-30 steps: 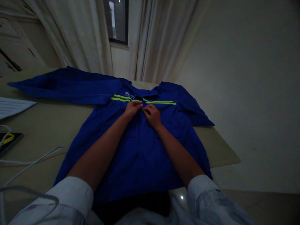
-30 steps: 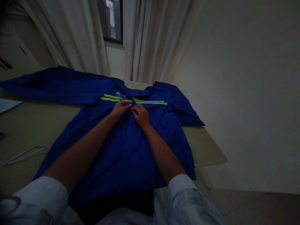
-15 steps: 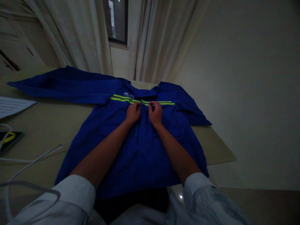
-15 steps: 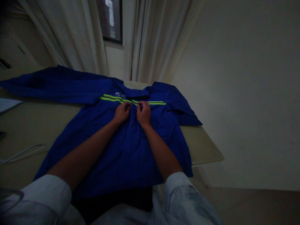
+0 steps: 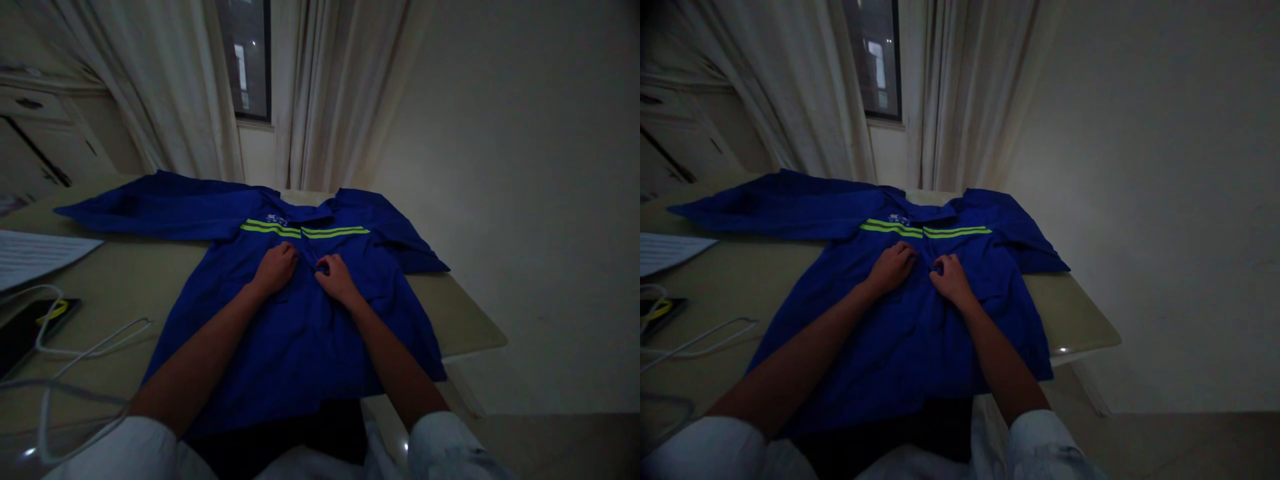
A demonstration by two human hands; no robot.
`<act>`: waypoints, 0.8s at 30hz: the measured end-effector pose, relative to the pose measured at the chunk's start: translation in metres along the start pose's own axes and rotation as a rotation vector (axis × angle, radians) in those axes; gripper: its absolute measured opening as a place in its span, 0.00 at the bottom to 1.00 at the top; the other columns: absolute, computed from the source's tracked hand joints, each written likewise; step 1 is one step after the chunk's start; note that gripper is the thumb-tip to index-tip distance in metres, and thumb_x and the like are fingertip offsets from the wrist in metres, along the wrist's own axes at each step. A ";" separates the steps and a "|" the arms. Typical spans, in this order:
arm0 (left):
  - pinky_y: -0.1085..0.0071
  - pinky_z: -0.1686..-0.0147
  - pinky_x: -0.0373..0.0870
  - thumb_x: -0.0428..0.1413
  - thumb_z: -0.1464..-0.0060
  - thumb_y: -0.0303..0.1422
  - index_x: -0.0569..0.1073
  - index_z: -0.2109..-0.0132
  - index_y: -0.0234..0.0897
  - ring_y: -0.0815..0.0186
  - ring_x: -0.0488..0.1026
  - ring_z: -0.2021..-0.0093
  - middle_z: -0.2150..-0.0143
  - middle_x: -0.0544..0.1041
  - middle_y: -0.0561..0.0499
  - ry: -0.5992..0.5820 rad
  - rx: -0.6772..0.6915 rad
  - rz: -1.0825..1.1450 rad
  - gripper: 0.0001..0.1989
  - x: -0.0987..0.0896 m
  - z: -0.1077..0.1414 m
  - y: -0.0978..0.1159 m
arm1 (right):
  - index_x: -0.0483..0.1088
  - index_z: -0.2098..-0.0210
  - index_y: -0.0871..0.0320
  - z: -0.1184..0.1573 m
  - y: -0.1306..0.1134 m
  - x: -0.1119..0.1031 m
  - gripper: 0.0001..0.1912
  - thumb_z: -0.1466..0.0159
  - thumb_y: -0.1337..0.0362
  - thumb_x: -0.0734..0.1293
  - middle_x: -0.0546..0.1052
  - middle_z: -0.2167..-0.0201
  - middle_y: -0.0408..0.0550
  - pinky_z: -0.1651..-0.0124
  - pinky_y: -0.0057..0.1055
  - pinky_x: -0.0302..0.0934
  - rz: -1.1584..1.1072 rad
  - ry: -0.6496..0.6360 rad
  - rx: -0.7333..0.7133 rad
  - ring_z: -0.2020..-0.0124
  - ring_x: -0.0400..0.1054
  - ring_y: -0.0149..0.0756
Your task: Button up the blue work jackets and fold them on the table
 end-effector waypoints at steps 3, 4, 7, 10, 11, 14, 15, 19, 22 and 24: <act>0.58 0.46 0.70 0.52 0.35 0.31 0.81 0.54 0.39 0.54 0.75 0.49 0.51 0.78 0.43 -0.146 0.143 0.013 0.12 0.001 0.001 0.018 | 0.76 0.60 0.58 0.000 0.000 0.004 0.13 0.44 0.64 0.76 0.71 0.60 0.46 0.55 0.33 0.67 0.055 0.015 -0.016 0.64 0.69 0.36; 0.59 0.46 0.70 0.54 0.36 0.32 0.81 0.53 0.40 0.55 0.75 0.49 0.50 0.78 0.44 -0.198 0.180 0.060 0.11 0.002 0.002 0.021 | 0.76 0.61 0.58 0.000 0.000 0.004 0.12 0.44 0.64 0.77 0.72 0.61 0.47 0.55 0.33 0.67 0.073 0.017 -0.022 0.63 0.70 0.36; 0.62 0.47 0.71 0.60 0.41 0.34 0.81 0.49 0.42 0.56 0.76 0.50 0.48 0.79 0.45 -0.308 0.223 0.167 0.13 0.003 0.003 0.025 | 0.78 0.65 0.58 -0.002 0.003 -0.002 0.05 0.42 0.67 0.73 0.74 0.61 0.48 0.53 0.34 0.66 0.065 0.078 -0.027 0.61 0.71 0.38; 0.64 0.53 0.71 0.59 0.41 0.33 0.82 0.52 0.43 0.57 0.77 0.54 0.52 0.80 0.46 -0.320 0.210 0.122 0.11 0.000 0.004 0.025 | 0.80 0.66 0.57 -0.008 0.012 -0.009 0.04 0.42 0.66 0.72 0.77 0.62 0.48 0.53 0.34 0.67 -0.125 0.090 0.006 0.62 0.72 0.38; 0.64 0.55 0.71 0.58 0.41 0.32 0.82 0.54 0.43 0.57 0.77 0.56 0.54 0.80 0.46 -0.313 0.212 0.099 0.11 -0.002 0.005 0.027 | 0.80 0.65 0.57 -0.009 0.015 -0.008 0.05 0.42 0.65 0.72 0.79 0.63 0.47 0.55 0.34 0.67 -0.232 0.059 0.029 0.63 0.73 0.37; 0.64 0.58 0.69 0.55 0.38 0.31 0.81 0.54 0.43 0.57 0.77 0.58 0.56 0.80 0.45 -0.285 0.243 0.049 0.11 -0.005 0.006 0.034 | 0.81 0.62 0.56 -0.011 0.022 0.000 0.10 0.42 0.60 0.72 0.81 0.66 0.45 0.59 0.32 0.67 -0.550 -0.068 0.109 0.65 0.74 0.36; 0.63 0.58 0.69 0.54 0.37 0.32 0.81 0.54 0.43 0.56 0.77 0.57 0.56 0.80 0.45 -0.277 0.254 0.032 0.11 -0.006 0.007 0.037 | 0.81 0.62 0.57 -0.010 0.023 0.003 0.12 0.43 0.59 0.73 0.82 0.67 0.45 0.60 0.31 0.67 -0.617 -0.099 0.127 0.66 0.74 0.36; 0.63 0.57 0.69 0.56 0.37 0.35 0.80 0.53 0.42 0.55 0.77 0.56 0.55 0.80 0.44 -0.303 0.305 -0.031 0.10 -0.007 0.009 0.042 | 0.81 0.67 0.58 -0.007 0.022 0.008 0.11 0.47 0.59 0.75 0.81 0.70 0.45 0.62 0.31 0.67 -0.619 -0.148 0.145 0.68 0.74 0.37; 0.63 0.57 0.68 0.54 0.36 0.34 0.80 0.55 0.41 0.56 0.77 0.57 0.56 0.80 0.44 -0.311 0.320 -0.046 0.10 -0.009 0.009 0.044 | 0.80 0.70 0.57 -0.008 0.022 0.005 0.06 0.46 0.62 0.74 0.81 0.70 0.46 0.62 0.32 0.68 -0.493 -0.107 0.118 0.68 0.75 0.38; 0.63 0.57 0.68 0.52 0.35 0.33 0.80 0.55 0.41 0.57 0.77 0.58 0.57 0.80 0.44 -0.284 0.302 -0.034 0.12 -0.013 0.007 0.044 | 0.80 0.70 0.57 -0.008 0.021 0.001 0.04 0.46 0.64 0.73 0.81 0.69 0.46 0.61 0.32 0.68 -0.419 -0.068 0.088 0.67 0.75 0.37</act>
Point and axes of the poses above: each hand's wrist, its own z-axis away from the middle knuckle, its own x-axis out of the palm, y = z × x, the point moved 6 cm from there along -z, towards the middle knuckle
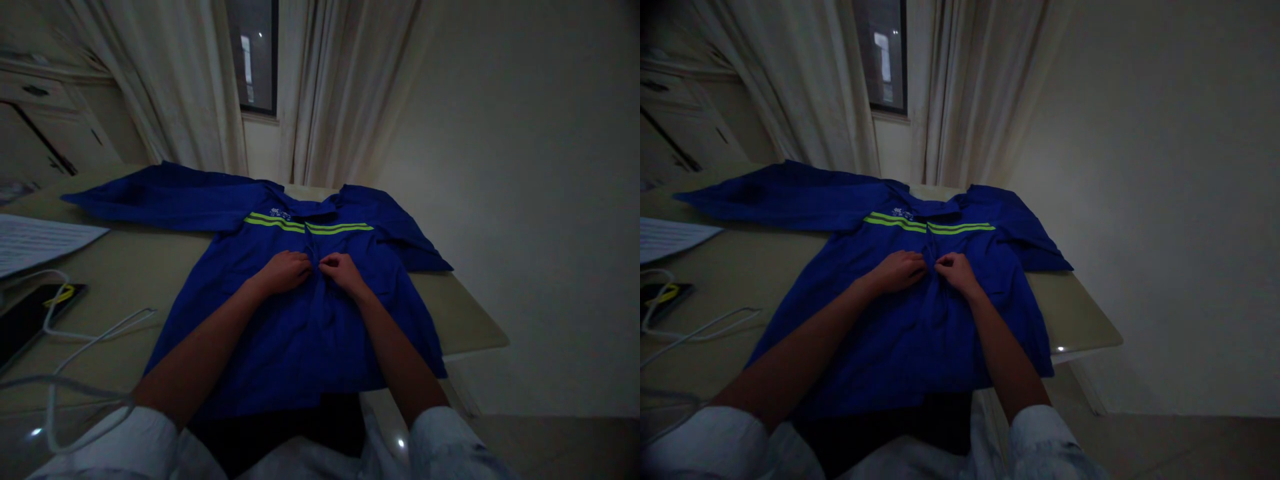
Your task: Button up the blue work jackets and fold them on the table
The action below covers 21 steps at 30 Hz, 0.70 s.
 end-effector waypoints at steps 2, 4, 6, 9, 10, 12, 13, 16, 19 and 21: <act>0.64 0.56 0.68 0.51 0.33 0.34 0.80 0.55 0.40 0.58 0.77 0.58 0.58 0.80 0.44 0.042 -0.015 0.012 0.13 -0.004 0.000 0.000 | 0.80 0.69 0.58 0.000 -0.002 -0.002 0.05 0.44 0.64 0.72 0.81 0.68 0.47 0.61 0.31 0.68 0.048 0.026 -0.032 0.68 0.75 0.36; 0.64 0.55 0.68 0.50 0.33 0.35 0.80 0.55 0.40 0.59 0.77 0.58 0.59 0.80 0.44 0.076 -0.014 0.004 0.13 -0.006 0.000 0.001 | 0.80 0.68 0.59 0.002 -0.006 -0.002 0.05 0.43 0.64 0.72 0.81 0.67 0.47 0.61 0.31 0.68 0.085 0.035 -0.070 0.67 0.74 0.36; 0.64 0.54 0.68 0.50 0.32 0.35 0.80 0.55 0.40 0.59 0.77 0.58 0.59 0.81 0.44 0.097 -0.010 -0.027 0.13 -0.005 0.000 0.001 | 0.79 0.68 0.58 0.003 -0.010 0.001 0.05 0.42 0.64 0.71 0.80 0.67 0.47 0.60 0.31 0.67 0.121 0.022 -0.122 0.67 0.74 0.35; 0.64 0.54 0.67 0.51 0.32 0.35 0.79 0.56 0.39 0.58 0.78 0.58 0.59 0.81 0.43 0.104 -0.019 -0.070 0.13 -0.001 0.000 0.002 | 0.79 0.69 0.58 0.005 -0.017 0.006 0.04 0.40 0.65 0.70 0.78 0.67 0.47 0.60 0.30 0.65 0.145 0.001 -0.196 0.66 0.73 0.35; 0.63 0.55 0.67 0.51 0.32 0.35 0.79 0.57 0.38 0.57 0.78 0.58 0.59 0.81 0.43 0.103 -0.028 -0.078 0.13 0.001 0.000 0.002 | 0.78 0.69 0.58 0.006 -0.019 0.008 0.04 0.40 0.65 0.70 0.78 0.67 0.46 0.61 0.30 0.65 0.149 -0.005 -0.213 0.66 0.72 0.34; 0.63 0.56 0.68 0.51 0.32 0.35 0.79 0.57 0.38 0.56 0.78 0.59 0.60 0.82 0.42 0.094 -0.055 -0.084 0.12 0.003 0.000 0.003 | 0.77 0.69 0.58 0.007 -0.021 0.009 0.04 0.40 0.66 0.70 0.77 0.67 0.45 0.62 0.29 0.64 0.166 -0.014 -0.234 0.67 0.71 0.33; 0.63 0.57 0.68 0.51 0.32 0.35 0.79 0.57 0.38 0.56 0.78 0.59 0.60 0.82 0.42 0.088 -0.073 -0.083 0.12 0.004 -0.001 0.003 | 0.77 0.69 0.58 0.007 -0.021 0.009 0.03 0.40 0.66 0.70 0.76 0.68 0.45 0.62 0.29 0.64 0.178 -0.015 -0.238 0.68 0.71 0.33; 0.64 0.58 0.68 0.52 0.32 0.35 0.80 0.57 0.39 0.56 0.79 0.60 0.60 0.82 0.42 0.080 -0.131 -0.061 0.12 0.004 -0.001 0.002 | 0.76 0.69 0.57 0.008 -0.022 0.008 0.02 0.41 0.66 0.70 0.76 0.68 0.44 0.61 0.29 0.65 0.205 -0.012 -0.234 0.69 0.70 0.32; 0.65 0.58 0.68 0.51 0.32 0.36 0.80 0.56 0.40 0.56 0.79 0.59 0.58 0.83 0.43 0.099 -0.196 -0.030 0.12 0.002 0.000 -0.003 | 0.76 0.70 0.57 0.010 -0.023 0.009 0.02 0.41 0.66 0.70 0.77 0.67 0.45 0.61 0.30 0.65 0.227 -0.032 -0.231 0.70 0.70 0.32; 0.65 0.58 0.68 0.51 0.32 0.36 0.80 0.55 0.41 0.56 0.80 0.59 0.58 0.83 0.44 0.113 -0.216 -0.002 0.12 0.002 0.001 -0.006 | 0.77 0.69 0.57 0.011 -0.023 0.010 0.02 0.42 0.67 0.71 0.78 0.67 0.45 0.61 0.30 0.66 0.245 -0.029 -0.221 0.69 0.71 0.33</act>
Point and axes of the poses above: each hand's wrist, its own z-axis away from the middle knuckle, its own x-axis out of the palm, y = z × x, the point moved 6 cm from there along -z, towards the middle knuckle
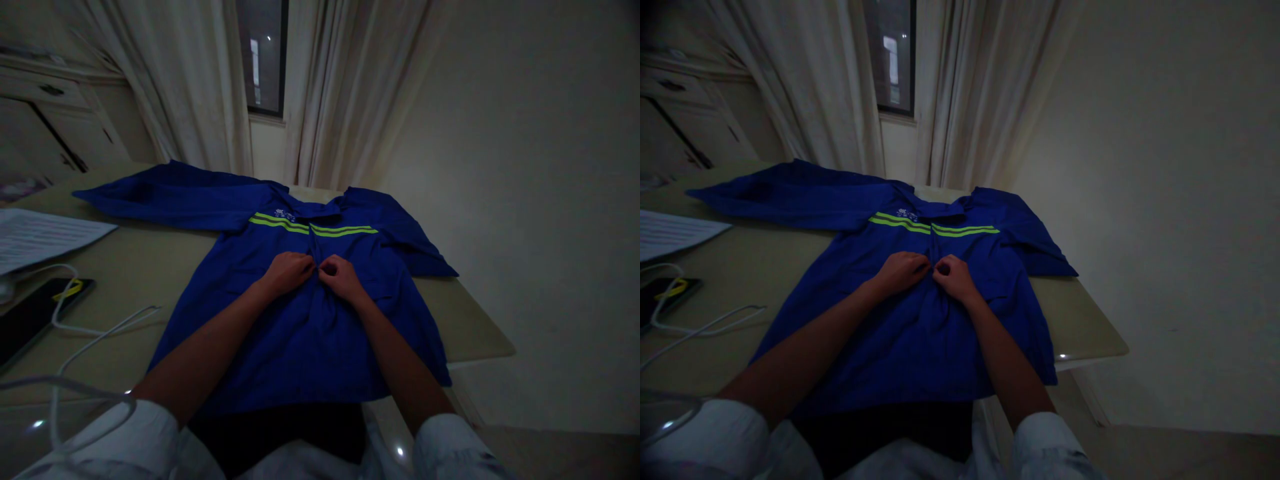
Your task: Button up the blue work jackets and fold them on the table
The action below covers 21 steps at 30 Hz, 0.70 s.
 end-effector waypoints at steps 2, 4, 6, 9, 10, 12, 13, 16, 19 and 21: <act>0.65 0.58 0.69 0.52 0.33 0.36 0.80 0.54 0.41 0.56 0.80 0.58 0.58 0.83 0.44 -0.001 0.018 0.027 0.12 0.000 0.000 -0.001 | 0.78 0.68 0.57 0.001 0.001 0.000 0.03 0.42 0.67 0.71 0.79 0.68 0.45 0.60 0.31 0.66 0.017 0.030 0.034 0.69 0.72 0.34; 0.66 0.59 0.69 0.52 0.32 0.36 0.80 0.54 0.41 0.56 0.80 0.57 0.58 0.83 0.44 -0.015 0.053 0.027 0.12 -0.001 0.000 0.001 | 0.79 0.68 0.57 0.002 0.003 -0.001 0.04 0.41 0.67 0.70 0.80 0.68 0.46 0.60 0.31 0.67 0.022 0.071 0.072 0.69 0.73 0.35; 0.66 0.60 0.69 0.51 0.32 0.36 0.80 0.55 0.40 0.56 0.80 0.58 0.58 0.83 0.44 -0.036 0.075 -0.010 0.12 -0.001 -0.001 0.004 | 0.80 0.67 0.57 0.002 0.004 0.000 0.05 0.41 0.67 0.70 0.81 0.67 0.47 0.60 0.31 0.67 0.008 0.090 0.094 0.68 0.74 0.36; 0.67 0.60 0.70 0.51 0.32 0.35 0.80 0.55 0.39 0.57 0.80 0.59 0.59 0.83 0.44 -0.066 0.082 -0.079 0.12 0.000 -0.001 0.010 | 0.81 0.66 0.59 0.001 0.004 0.001 0.06 0.41 0.67 0.70 0.81 0.66 0.48 0.61 0.30 0.67 -0.014 0.072 0.085 0.67 0.75 0.36; 0.67 0.60 0.70 0.51 0.32 0.35 0.80 0.54 0.38 0.57 0.80 0.59 0.59 0.83 0.44 -0.067 0.078 -0.097 0.12 0.000 0.000 0.011 | 0.81 0.66 0.59 0.001 0.003 0.001 0.06 0.41 0.67 0.70 0.81 0.66 0.48 0.61 0.30 0.66 -0.013 0.062 0.079 0.67 0.75 0.35; 0.66 0.60 0.70 0.51 0.31 0.35 0.79 0.55 0.38 0.57 0.80 0.59 0.59 0.83 0.44 -0.055 0.064 -0.122 0.12 0.000 0.000 0.012 | 0.82 0.66 0.59 0.002 0.002 0.001 0.06 0.40 0.67 0.70 0.81 0.66 0.48 0.61 0.29 0.66 -0.001 0.055 0.068 0.68 0.74 0.35; 0.66 0.59 0.70 0.51 0.31 0.35 0.79 0.55 0.38 0.57 0.80 0.59 0.59 0.83 0.44 -0.049 0.056 -0.132 0.12 0.001 0.000 0.013 | 0.82 0.67 0.59 0.002 0.002 0.000 0.06 0.40 0.67 0.70 0.81 0.67 0.48 0.61 0.30 0.66 0.006 0.061 0.068 0.68 0.74 0.35; 0.66 0.58 0.70 0.51 0.31 0.35 0.79 0.56 0.37 0.57 0.80 0.59 0.59 0.83 0.43 -0.039 0.043 -0.134 0.13 0.002 0.001 0.013 | 0.82 0.68 0.59 0.002 0.002 -0.001 0.06 0.40 0.67 0.70 0.81 0.67 0.49 0.61 0.30 0.65 0.008 0.081 0.080 0.68 0.73 0.35; 0.65 0.56 0.70 0.51 0.30 0.35 0.79 0.55 0.37 0.57 0.80 0.58 0.57 0.83 0.43 -0.014 0.047 -0.098 0.12 0.000 0.002 0.012 | 0.82 0.68 0.60 0.002 0.003 0.001 0.06 0.40 0.67 0.70 0.80 0.68 0.48 0.62 0.30 0.64 -0.015 0.049 0.087 0.68 0.73 0.35; 0.65 0.55 0.70 0.51 0.30 0.34 0.79 0.55 0.38 0.58 0.80 0.57 0.57 0.83 0.44 0.009 0.048 -0.077 0.12 -0.001 0.002 0.012 | 0.82 0.68 0.59 0.002 0.003 0.003 0.06 0.40 0.67 0.70 0.80 0.68 0.48 0.63 0.29 0.64 -0.021 0.036 0.075 0.68 0.73 0.35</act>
Point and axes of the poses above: each hand's wrist, its own z-axis away from the middle knuckle, its own x-axis out of the palm, y = z × x, the point moved 6 cm from there along -z, towards the middle knuckle
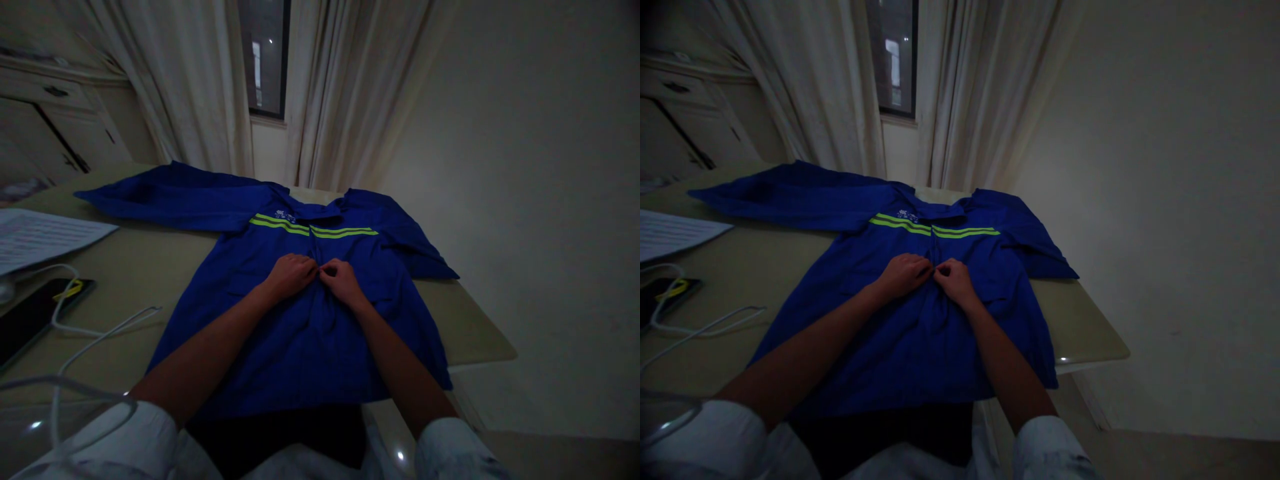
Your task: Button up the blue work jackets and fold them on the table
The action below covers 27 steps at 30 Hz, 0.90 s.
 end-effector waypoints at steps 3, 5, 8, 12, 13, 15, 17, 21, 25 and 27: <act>0.66 0.56 0.70 0.52 0.31 0.34 0.79 0.55 0.38 0.58 0.80 0.58 0.57 0.83 0.44 -0.002 0.002 0.014 0.11 0.001 -0.001 -0.001 | 0.82 0.67 0.59 0.001 -0.001 -0.001 0.06 0.40 0.67 0.70 0.80 0.67 0.48 0.63 0.29 0.64 0.004 0.045 -0.024 0.67 0.73 0.35; 0.66 0.57 0.70 0.52 0.31 0.34 0.79 0.55 0.38 0.58 0.80 0.59 0.58 0.83 0.44 -0.021 0.006 0.006 0.11 0.001 -0.002 -0.001 | 0.82 0.66 0.59 0.001 -0.002 -0.003 0.07 0.41 0.67 0.70 0.80 0.65 0.50 0.61 0.30 0.66 0.001 0.075 -0.035 0.67 0.73 0.35; 0.67 0.57 0.70 0.52 0.31 0.34 0.80 0.55 0.37 0.59 0.80 0.60 0.59 0.83 0.44 -0.034 0.037 -0.019 0.12 0.001 -0.002 0.001 | 0.82 0.65 0.59 0.000 0.001 -0.003 0.07 0.40 0.66 0.70 0.81 0.64 0.50 0.61 0.31 0.67 -0.022 0.069 -0.017 0.66 0.74 0.36; 0.66 0.56 0.70 0.50 0.29 0.34 0.79 0.55 0.36 0.59 0.80 0.58 0.58 0.83 0.44 -0.020 0.087 -0.039 0.13 0.001 -0.002 0.004 | 0.82 0.67 0.58 -0.001 0.011 -0.002 0.07 0.40 0.65 0.70 0.82 0.67 0.50 0.60 0.33 0.67 -0.059 0.048 0.092 0.67 0.76 0.39; 0.66 0.56 0.70 0.50 0.29 0.34 0.79 0.55 0.36 0.59 0.80 0.58 0.58 0.83 0.44 -0.017 0.084 -0.043 0.14 0.002 -0.002 0.004 | 0.81 0.67 0.59 -0.001 0.012 -0.002 0.06 0.40 0.64 0.71 0.82 0.68 0.50 0.60 0.33 0.67 -0.067 0.048 0.108 0.67 0.76 0.39; 0.66 0.57 0.70 0.50 0.29 0.34 0.79 0.55 0.36 0.59 0.80 0.58 0.58 0.83 0.43 -0.021 0.062 -0.050 0.13 0.004 -0.002 0.003 | 0.81 0.68 0.59 -0.001 0.012 -0.002 0.07 0.40 0.63 0.71 0.82 0.68 0.50 0.60 0.33 0.68 -0.080 0.051 0.103 0.67 0.76 0.39; 0.66 0.57 0.70 0.51 0.29 0.35 0.80 0.55 0.37 0.58 0.80 0.59 0.58 0.83 0.43 -0.029 0.034 -0.049 0.13 0.005 -0.002 0.001 | 0.81 0.68 0.59 -0.002 0.011 -0.003 0.07 0.40 0.63 0.71 0.82 0.67 0.50 0.61 0.32 0.68 -0.091 0.054 0.080 0.67 0.76 0.39; 0.66 0.57 0.71 0.51 0.30 0.36 0.80 0.53 0.39 0.57 0.81 0.57 0.56 0.84 0.44 -0.048 -0.032 0.012 0.13 0.005 -0.001 -0.005 | 0.81 0.67 0.59 -0.002 0.015 -0.002 0.09 0.40 0.60 0.71 0.82 0.68 0.49 0.63 0.31 0.68 -0.145 0.039 0.105 0.68 0.75 0.38; 0.68 0.57 0.71 0.51 0.30 0.37 0.80 0.53 0.42 0.58 0.81 0.56 0.56 0.84 0.47 -0.021 -0.087 0.187 0.13 0.006 -0.002 -0.015 | 0.81 0.65 0.60 -0.001 0.021 0.002 0.11 0.41 0.58 0.72 0.82 0.69 0.49 0.67 0.30 0.68 -0.271 -0.016 0.199 0.70 0.74 0.38; 0.68 0.57 0.72 0.51 0.30 0.37 0.80 0.54 0.42 0.58 0.81 0.56 0.56 0.85 0.48 0.004 -0.112 0.275 0.13 0.008 -0.002 -0.023 | 0.81 0.64 0.60 0.000 0.023 0.005 0.12 0.43 0.59 0.73 0.81 0.71 0.48 0.68 0.30 0.67 -0.332 -0.070 0.259 0.72 0.74 0.37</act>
Point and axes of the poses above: each hand's wrist, its own z-axis away from the middle knuckle, its own x-axis out of the palm, y = z × x, the point moved 6 cm from there along -z, towards the middle knuckle
